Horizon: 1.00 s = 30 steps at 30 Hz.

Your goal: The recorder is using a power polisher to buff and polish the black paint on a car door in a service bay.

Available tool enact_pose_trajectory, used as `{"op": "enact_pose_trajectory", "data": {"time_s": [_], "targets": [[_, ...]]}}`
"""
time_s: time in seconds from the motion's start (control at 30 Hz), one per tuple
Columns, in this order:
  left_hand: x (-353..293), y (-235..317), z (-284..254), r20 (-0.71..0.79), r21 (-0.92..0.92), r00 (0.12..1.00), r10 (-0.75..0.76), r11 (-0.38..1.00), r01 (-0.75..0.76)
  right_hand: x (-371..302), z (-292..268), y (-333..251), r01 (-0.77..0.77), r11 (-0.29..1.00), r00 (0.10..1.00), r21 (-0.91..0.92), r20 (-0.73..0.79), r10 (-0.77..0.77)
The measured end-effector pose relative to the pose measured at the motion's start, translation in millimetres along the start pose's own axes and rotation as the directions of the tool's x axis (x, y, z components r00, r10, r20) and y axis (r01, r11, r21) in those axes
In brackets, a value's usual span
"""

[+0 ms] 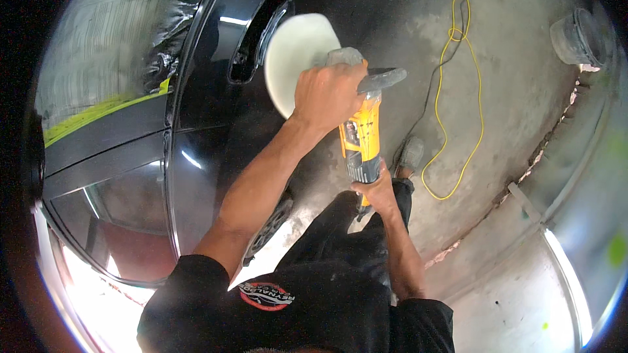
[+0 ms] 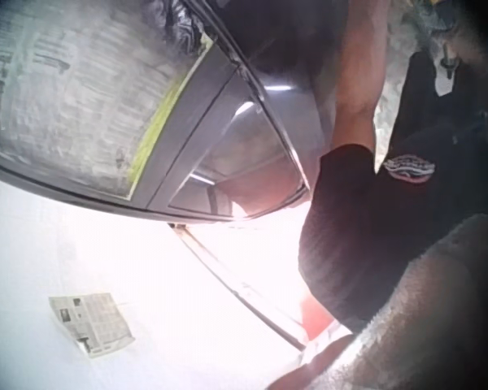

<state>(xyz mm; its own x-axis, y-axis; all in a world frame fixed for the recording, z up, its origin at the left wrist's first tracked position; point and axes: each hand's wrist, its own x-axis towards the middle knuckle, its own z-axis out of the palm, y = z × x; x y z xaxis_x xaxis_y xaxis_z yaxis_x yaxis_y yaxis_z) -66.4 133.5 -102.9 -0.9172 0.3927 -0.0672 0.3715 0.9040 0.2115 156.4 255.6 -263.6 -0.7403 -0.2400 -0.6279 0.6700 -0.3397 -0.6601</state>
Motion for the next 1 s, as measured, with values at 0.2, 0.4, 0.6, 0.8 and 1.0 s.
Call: {"op": "enact_pose_trajectory", "data": {"time_s": [0.2,0.4,0.6,0.8,1.0], "targets": [[60,4,-19,-0.152,-0.027,0.988,0.035,0.999,-0.039,38,-19,-54,0.058,0.998,0.997,-0.002,-0.058,-0.058],[127,6,-33,-0.155,0.012,0.987,0.04,0.999,-0.039,72,-36,-112,0.079,0.997,0.997,0.022,-0.025,-0.078],[193,14,-41,-0.179,0.03,0.983,0.039,0.999,-0.034,113,-55,-162,0.149,0.989,0.986,0.012,-0.076,-0.148],[195,14,-30,-0.216,0.048,0.976,0.02,0.999,-0.009,122,-61,-163,0.141,0.99,0.99,0.029,-0.01,-0.141],[119,14,5,-0.044,0.036,0.998,-0.055,0.998,0.057,79,-55,-84,0.026,0.998,1.0,0.062,0.005,-0.026]]}}
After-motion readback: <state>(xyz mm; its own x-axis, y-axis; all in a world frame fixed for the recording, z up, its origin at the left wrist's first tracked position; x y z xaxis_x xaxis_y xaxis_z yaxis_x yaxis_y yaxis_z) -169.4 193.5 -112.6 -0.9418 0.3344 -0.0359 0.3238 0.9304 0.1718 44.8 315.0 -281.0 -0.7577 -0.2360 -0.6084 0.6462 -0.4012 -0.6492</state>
